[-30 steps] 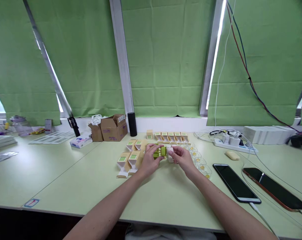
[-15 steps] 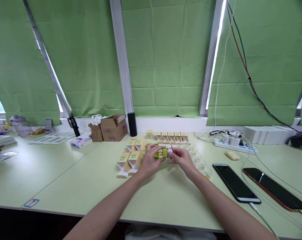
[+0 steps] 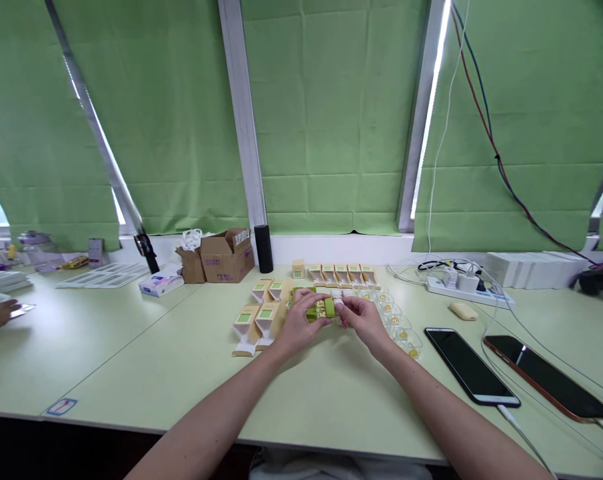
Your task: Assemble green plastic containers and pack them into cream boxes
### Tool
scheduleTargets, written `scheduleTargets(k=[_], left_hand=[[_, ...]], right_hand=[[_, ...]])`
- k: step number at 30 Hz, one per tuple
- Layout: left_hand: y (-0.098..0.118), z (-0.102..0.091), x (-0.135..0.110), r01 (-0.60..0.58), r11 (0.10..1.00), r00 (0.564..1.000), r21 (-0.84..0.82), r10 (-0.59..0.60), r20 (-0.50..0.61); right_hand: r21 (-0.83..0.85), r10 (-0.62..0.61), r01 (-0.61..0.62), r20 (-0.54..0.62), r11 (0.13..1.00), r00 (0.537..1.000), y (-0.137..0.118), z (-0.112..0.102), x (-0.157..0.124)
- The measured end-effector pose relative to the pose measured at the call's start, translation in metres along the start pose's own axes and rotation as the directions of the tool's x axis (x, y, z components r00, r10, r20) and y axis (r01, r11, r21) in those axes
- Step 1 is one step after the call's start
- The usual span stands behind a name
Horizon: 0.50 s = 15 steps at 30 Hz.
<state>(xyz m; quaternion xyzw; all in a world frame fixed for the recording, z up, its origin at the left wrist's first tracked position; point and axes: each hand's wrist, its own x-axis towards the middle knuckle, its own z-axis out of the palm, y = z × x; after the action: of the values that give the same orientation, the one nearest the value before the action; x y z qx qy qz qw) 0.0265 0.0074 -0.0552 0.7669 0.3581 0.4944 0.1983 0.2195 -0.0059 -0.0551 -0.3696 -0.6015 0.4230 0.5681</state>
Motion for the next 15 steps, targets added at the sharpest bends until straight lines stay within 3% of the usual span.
scheduleTargets(k=[15], left_hand=[[-0.0029,0.0013,0.0008,0.033,0.997,0.999,-0.067,-0.032,0.008]], right_hand=[[0.046,-0.012,0.013,-0.018,0.999,1.000,0.0052,0.0028,-0.0001]])
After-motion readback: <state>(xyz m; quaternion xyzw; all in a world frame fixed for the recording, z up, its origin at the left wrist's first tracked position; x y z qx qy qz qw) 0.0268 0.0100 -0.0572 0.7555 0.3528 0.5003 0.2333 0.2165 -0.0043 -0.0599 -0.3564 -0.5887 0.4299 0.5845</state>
